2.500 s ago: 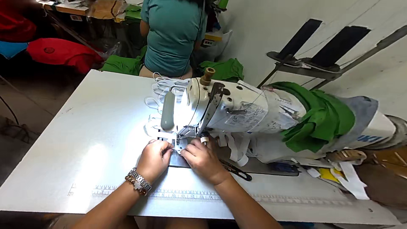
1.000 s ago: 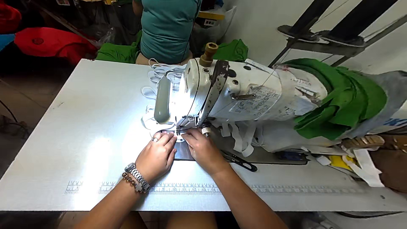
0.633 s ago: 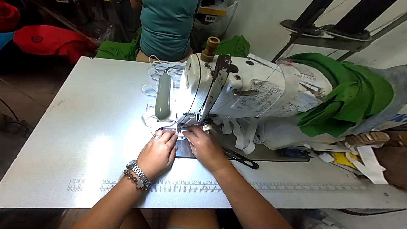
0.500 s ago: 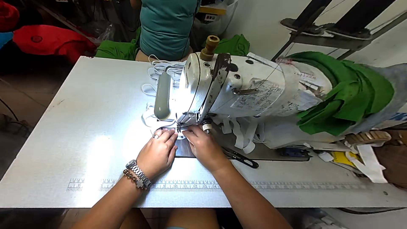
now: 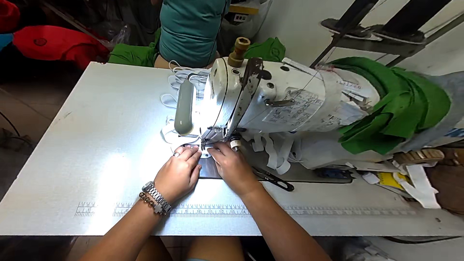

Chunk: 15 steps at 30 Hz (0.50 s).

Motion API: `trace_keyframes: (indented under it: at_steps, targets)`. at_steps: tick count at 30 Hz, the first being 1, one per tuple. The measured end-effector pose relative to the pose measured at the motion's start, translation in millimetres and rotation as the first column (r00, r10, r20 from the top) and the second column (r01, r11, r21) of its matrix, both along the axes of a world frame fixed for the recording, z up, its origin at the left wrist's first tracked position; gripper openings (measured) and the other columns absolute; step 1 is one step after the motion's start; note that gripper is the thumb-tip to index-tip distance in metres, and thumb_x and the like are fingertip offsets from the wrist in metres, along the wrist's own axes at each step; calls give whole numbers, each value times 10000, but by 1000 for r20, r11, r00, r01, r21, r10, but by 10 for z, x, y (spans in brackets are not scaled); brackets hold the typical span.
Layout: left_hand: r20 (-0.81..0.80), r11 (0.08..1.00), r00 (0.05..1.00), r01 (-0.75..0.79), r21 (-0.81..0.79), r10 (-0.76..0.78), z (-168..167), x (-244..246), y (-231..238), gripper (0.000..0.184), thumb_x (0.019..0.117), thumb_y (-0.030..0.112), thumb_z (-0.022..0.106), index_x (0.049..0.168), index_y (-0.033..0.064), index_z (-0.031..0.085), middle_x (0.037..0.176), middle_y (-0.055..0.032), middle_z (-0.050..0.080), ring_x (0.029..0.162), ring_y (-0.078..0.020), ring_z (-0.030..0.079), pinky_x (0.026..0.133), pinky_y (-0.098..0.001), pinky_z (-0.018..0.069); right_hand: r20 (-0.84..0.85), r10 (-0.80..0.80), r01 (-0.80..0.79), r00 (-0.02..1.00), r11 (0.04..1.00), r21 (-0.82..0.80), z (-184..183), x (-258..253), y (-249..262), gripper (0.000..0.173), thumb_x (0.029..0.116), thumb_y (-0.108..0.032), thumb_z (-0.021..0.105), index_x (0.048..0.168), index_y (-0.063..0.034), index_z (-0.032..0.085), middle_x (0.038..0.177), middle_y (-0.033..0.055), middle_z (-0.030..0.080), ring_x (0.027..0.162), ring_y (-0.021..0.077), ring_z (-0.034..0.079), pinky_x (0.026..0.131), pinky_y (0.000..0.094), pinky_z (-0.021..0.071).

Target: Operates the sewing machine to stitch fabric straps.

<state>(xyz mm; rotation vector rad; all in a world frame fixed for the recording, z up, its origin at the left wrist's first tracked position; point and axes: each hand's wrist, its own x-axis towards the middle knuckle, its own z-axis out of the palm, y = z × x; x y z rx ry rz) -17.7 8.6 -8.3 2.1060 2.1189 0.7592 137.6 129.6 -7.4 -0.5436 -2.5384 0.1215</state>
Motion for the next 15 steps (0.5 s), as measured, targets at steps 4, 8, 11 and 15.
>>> trace_keyframes:
  at_steps: [4,8,11,15]
  targets:
    - [-4,1000,1000,-6,7,6,-2,10,-1,421,1034,239,461,1327,22,670,1423,-138,621,1350,-312,567,1095,-462,466,-6,1,-1,1000,1000,7,-2,-3,-1,228,891,72,661,1082,-1,761,1073,195,715,966,342,708,830,434,595]
    - [-16,1000,1000,-1,17,2,-9,7,-2,423,1034,238,455,1325,18,670,1422,-138,622,1349,-310,567,1102,-454,460,-4,3,-3,1000,1000,12,3,-1,-5,235,888,76,660,1083,-5,761,1079,187,713,980,342,700,858,435,585]
    - [-15,1000,1000,-1,8,2,-4,8,-6,421,1035,240,459,1327,21,669,1426,-135,619,1359,-306,558,1116,-444,448,-3,-1,1,1000,1000,19,-8,0,4,231,891,70,660,1085,-10,760,1077,187,712,971,340,701,847,432,588]
    - [-17,1000,1000,-5,8,5,-6,10,-3,426,1034,240,457,1331,21,668,1425,-134,622,1361,-305,558,1126,-442,440,-6,9,-9,1000,1000,20,6,-5,-1,218,888,80,664,1071,7,757,1068,192,711,962,342,702,831,423,593]
